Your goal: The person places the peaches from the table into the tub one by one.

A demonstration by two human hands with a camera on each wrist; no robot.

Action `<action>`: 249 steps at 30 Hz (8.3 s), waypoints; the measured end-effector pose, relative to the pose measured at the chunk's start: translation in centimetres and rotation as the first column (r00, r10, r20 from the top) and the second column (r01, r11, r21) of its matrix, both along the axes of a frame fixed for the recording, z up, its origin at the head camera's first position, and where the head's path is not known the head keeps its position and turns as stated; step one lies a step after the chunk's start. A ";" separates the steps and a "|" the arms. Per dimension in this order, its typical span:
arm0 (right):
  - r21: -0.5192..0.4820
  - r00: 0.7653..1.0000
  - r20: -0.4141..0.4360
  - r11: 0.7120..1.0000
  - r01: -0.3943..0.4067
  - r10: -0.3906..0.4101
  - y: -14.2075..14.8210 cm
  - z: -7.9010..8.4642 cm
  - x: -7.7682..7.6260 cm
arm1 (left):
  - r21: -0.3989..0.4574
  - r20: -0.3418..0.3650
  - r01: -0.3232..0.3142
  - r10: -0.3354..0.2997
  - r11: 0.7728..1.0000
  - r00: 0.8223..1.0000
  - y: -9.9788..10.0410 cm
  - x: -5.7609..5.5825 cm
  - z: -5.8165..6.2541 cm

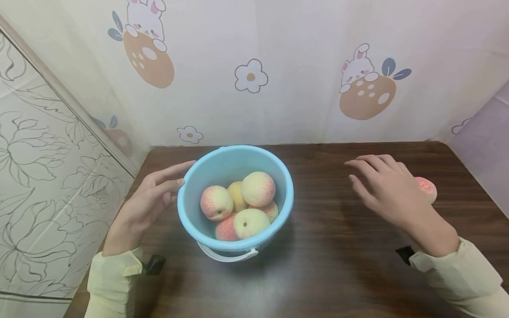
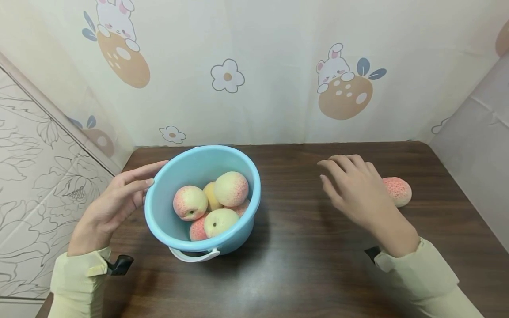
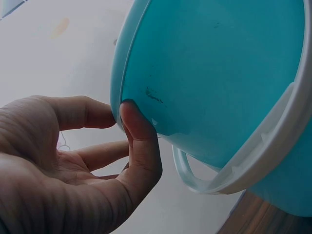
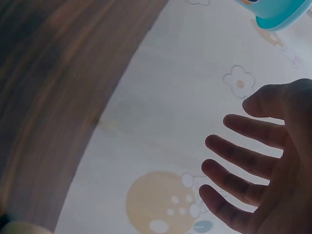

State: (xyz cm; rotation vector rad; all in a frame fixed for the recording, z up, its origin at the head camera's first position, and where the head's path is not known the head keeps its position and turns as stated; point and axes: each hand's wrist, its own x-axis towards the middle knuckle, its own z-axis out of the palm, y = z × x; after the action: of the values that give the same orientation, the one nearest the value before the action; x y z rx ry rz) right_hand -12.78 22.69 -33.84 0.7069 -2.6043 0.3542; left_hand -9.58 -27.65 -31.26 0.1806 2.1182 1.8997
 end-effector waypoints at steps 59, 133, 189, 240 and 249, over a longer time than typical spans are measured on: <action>0.088 0.937 0.194 0.956 0.279 -0.292 9.3 -5.4 -1.1 | 0.080 -0.032 0.012 -0.009 0.997 0.999 -0.2 -0.6 -0.4; 0.071 0.916 0.317 0.969 0.235 -0.246 7.8 -3.9 -2.6 | 0.086 -0.033 0.014 -0.011 0.996 0.999 -0.1 -0.6 -0.4; -0.022 0.944 -0.222 0.966 -0.256 0.245 -10.2 6.9 -0.6 | 0.069 -0.003 0.009 -0.009 0.998 1.000 -0.2 -0.3 -0.2; 0.327 0.883 -0.042 0.842 -0.430 0.468 -22.8 5.5 1.8 | 0.030 -0.028 0.002 -0.001 1.000 1.000 -0.1 -0.5 -0.3; 0.273 0.845 -0.019 0.816 -0.509 0.534 -23.0 5.4 2.3 | 0.040 -0.033 0.014 -0.012 0.999 0.999 -0.1 -0.5 -0.3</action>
State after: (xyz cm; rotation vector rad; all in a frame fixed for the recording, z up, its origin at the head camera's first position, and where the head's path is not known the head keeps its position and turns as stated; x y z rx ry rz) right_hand -10.49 -0.26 -28.48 1.5059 -2.3459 0.1263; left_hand -10.11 -27.79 -31.53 0.2355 2.0954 1.9465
